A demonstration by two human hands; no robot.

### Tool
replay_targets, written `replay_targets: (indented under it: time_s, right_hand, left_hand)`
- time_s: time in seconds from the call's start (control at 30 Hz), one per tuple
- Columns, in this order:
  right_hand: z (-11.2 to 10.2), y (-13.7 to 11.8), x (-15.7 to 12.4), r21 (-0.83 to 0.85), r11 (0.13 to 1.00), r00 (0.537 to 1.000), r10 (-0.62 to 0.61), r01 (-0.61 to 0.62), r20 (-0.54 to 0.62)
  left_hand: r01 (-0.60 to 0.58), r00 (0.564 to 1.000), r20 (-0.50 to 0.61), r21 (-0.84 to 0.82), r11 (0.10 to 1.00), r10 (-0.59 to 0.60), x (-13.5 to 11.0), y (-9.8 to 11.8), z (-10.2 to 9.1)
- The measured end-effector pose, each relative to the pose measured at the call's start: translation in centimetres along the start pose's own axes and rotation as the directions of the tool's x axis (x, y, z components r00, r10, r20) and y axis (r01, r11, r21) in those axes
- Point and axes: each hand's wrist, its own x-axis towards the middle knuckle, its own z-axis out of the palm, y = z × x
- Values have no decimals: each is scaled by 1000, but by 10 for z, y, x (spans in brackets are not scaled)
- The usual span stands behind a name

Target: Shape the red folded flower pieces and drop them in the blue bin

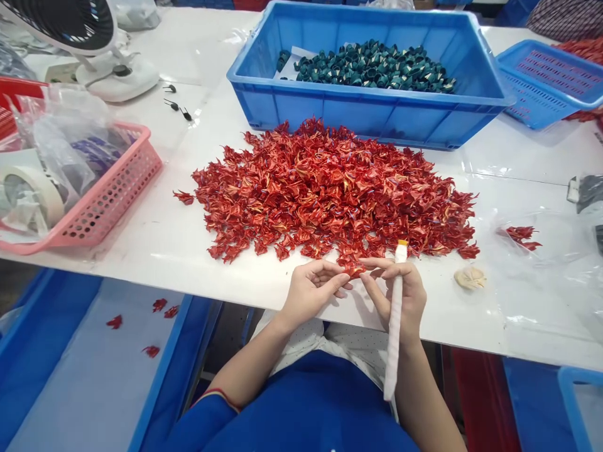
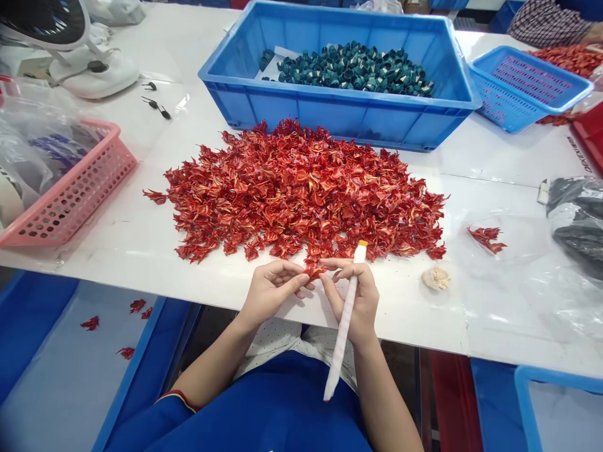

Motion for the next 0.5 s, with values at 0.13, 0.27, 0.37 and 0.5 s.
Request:
replay_targets:
  time_s: [0.13, 0.27, 0.37, 0.5]
  right_hand:
    - [1, 3, -3, -16, 999, 998, -41, 40, -52]
    - [0, 4, -3, -1, 1000, 1000, 2, -2, 4]
    - [1, 3, -3, 59, 998, 999, 29, -30, 16]
    - [4, 1, -2, 150, 986, 997, 72, -74, 18]
  left_hand:
    - [124, 992, 43, -144, 982, -119, 1, 1, 2]
    - [180, 983, 62, -191, 965, -172, 2, 2, 2]
    - [210, 977, 88, -201, 957, -196, 2, 3, 2]
    - [229, 972, 100, -195, 954, -213, 3, 4, 3]
